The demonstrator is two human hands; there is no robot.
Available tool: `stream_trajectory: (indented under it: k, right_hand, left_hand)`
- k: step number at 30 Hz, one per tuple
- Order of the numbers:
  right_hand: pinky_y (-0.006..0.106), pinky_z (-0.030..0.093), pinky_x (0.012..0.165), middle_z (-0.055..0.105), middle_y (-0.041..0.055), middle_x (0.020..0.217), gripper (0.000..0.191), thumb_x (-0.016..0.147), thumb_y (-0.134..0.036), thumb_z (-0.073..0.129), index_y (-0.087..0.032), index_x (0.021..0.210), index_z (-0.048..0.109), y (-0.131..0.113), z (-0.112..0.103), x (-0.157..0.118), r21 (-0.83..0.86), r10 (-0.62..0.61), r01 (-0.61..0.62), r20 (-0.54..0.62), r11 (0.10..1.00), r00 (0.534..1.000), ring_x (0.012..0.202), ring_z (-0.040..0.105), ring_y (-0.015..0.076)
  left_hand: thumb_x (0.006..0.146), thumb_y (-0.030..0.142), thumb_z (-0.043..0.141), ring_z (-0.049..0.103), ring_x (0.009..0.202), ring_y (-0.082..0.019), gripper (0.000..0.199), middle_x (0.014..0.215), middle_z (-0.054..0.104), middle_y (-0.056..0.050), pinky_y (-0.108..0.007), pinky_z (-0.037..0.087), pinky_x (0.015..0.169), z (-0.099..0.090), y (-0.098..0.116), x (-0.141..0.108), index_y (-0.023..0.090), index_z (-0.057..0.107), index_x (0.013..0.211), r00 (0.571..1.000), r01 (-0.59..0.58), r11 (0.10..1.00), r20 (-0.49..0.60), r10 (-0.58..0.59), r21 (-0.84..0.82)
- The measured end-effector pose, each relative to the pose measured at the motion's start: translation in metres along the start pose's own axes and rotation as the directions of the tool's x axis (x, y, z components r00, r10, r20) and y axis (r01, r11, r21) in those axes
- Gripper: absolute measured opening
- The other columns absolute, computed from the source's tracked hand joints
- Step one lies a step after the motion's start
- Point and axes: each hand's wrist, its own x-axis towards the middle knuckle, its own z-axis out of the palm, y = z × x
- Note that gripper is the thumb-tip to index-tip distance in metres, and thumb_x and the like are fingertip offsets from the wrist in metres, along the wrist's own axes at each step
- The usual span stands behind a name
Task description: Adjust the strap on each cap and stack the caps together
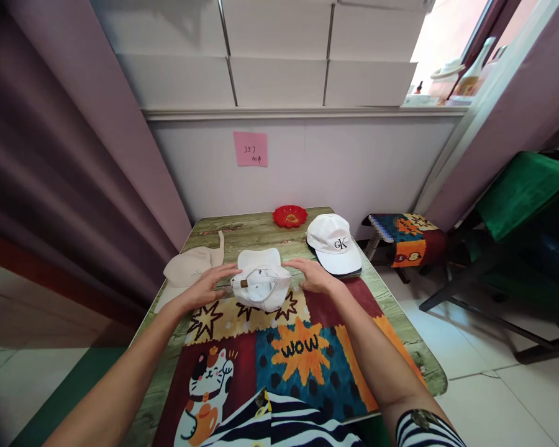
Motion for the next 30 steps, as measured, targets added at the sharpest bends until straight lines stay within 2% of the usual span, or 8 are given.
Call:
stream_trajectory:
  k: [4, 7, 10, 12, 16, 20, 23, 30]
  right_hand:
    - [0.051, 0.029, 0.115, 0.059, 0.0058, 0.141, 0.043, 0.062, -0.016, 0.079, -0.029, 0.102, 0.078, -0.006, 0.014, 0.014, -0.085, -0.006, 0.011, 0.054, 0.996, 0.998, 0.133, 0.05, 0.0317]
    - [0.046, 0.036, 0.111, 0.069, 0.0062, 0.126, 0.013, 0.075, -0.03, 0.074, -0.025, 0.087, 0.079, -0.021, 0.007, 0.019, 0.086, -0.063, 0.053, 0.112, 0.995, 0.992, 0.123, 0.059, 0.0275]
    - [0.041, 0.047, 0.099, 0.075, 0.0057, 0.105, 0.029, 0.083, -0.045, 0.068, -0.02, 0.095, 0.076, -0.044, -0.012, 0.02, 0.41, -0.071, 0.005, 0.145, 0.912, 0.987, 0.104, 0.066, 0.0237]
    - [0.04, 0.051, 0.093, 0.075, 0.0057, 0.098, 0.039, 0.083, -0.052, 0.067, -0.018, 0.1, 0.074, -0.061, -0.02, 0.022, 0.616, -0.03, -0.03, 0.087, 0.788, 0.996, 0.095, 0.068, 0.0228]
    - [0.043, 0.051, 0.095, 0.073, 0.0075, 0.111, 0.056, 0.087, -0.067, 0.052, -0.02, 0.115, 0.067, -0.093, -0.01, 0.03, 0.855, 0.041, -0.002, -0.023, 0.519, 0.999, 0.109, 0.065, 0.0264]
    - [0.049, 0.046, 0.102, 0.069, 0.0109, 0.12, 0.09, 0.083, -0.087, 0.018, -0.02, 0.124, 0.061, -0.109, 0.023, 0.026, 0.919, 0.102, 0.023, -0.068, 0.393, 0.992, 0.126, 0.056, 0.0304]
    - [0.053, 0.042, 0.106, 0.066, 0.0145, 0.126, 0.107, 0.074, -0.094, 0.009, -0.018, 0.13, 0.058, -0.11, 0.043, 0.016, 0.951, 0.128, 0.09, -0.133, 0.296, 0.983, 0.131, 0.052, 0.034]
    - [0.056, 0.038, 0.111, 0.065, 0.0122, 0.131, 0.086, 0.084, -0.08, 0.027, -0.019, 0.139, 0.052, -0.103, 0.062, 0.013, 0.98, 0.246, 0.12, -0.157, 0.159, 0.956, 0.132, 0.051, 0.0323]
  left_hand:
    - [0.056, 0.032, 0.085, 0.059, 0.12, -0.035, 0.024, 0.106, 0.075, -0.012, -0.05, 0.034, 0.112, 0.017, 0.004, 0.004, 0.026, 0.077, 0.078, 0.988, 0.06, 0.995, 0.139, -0.071, 0.081]
    - [0.07, 0.039, 0.079, 0.063, 0.115, -0.033, 0.022, 0.102, 0.076, -0.011, -0.047, 0.042, 0.106, 0.013, 0.019, 0.008, 0.022, 0.078, 0.084, 0.971, 0.094, 0.995, 0.218, -0.101, 0.044]
    - [0.076, 0.039, 0.077, 0.069, 0.096, -0.027, 0.026, 0.097, 0.077, -0.009, -0.039, 0.052, 0.093, -0.002, 0.041, 0.014, 0.017, 0.076, 0.092, 0.987, 0.134, 0.959, 0.117, -0.108, -0.251]
    - [0.077, 0.037, 0.076, 0.071, 0.092, -0.026, 0.027, 0.093, 0.077, -0.008, -0.038, 0.053, 0.092, -0.007, 0.057, 0.017, 0.016, 0.074, 0.093, 0.988, 0.139, 0.839, 0.013, -0.155, -0.526]
    - [0.087, 0.053, 0.06, 0.063, 0.118, -0.034, 0.045, 0.107, 0.076, -0.009, -0.049, 0.048, 0.104, 0.009, 0.081, 0.013, 0.019, 0.071, 0.114, 0.968, 0.13, 0.549, -0.015, -0.251, -0.826]
    - [0.083, 0.078, 0.042, 0.048, 0.136, -0.037, 0.077, 0.126, 0.069, -0.009, -0.055, 0.04, 0.11, 0.046, 0.085, -0.005, 0.024, 0.06, 0.134, 0.981, -0.006, 0.407, -0.083, -0.173, -0.914]
    - [0.08, 0.083, 0.039, 0.043, 0.14, -0.035, 0.082, 0.133, 0.065, -0.01, -0.053, 0.036, 0.114, 0.068, 0.08, -0.019, 0.025, 0.058, 0.136, 0.986, -0.048, 0.347, -0.1, -0.133, -0.936]
    - [0.08, 0.083, 0.038, 0.047, 0.136, -0.037, 0.085, 0.137, 0.062, -0.015, -0.056, 0.038, 0.11, 0.084, 0.072, -0.022, 0.021, 0.057, 0.135, 0.971, -0.054, 0.244, -0.108, -0.215, -0.968]
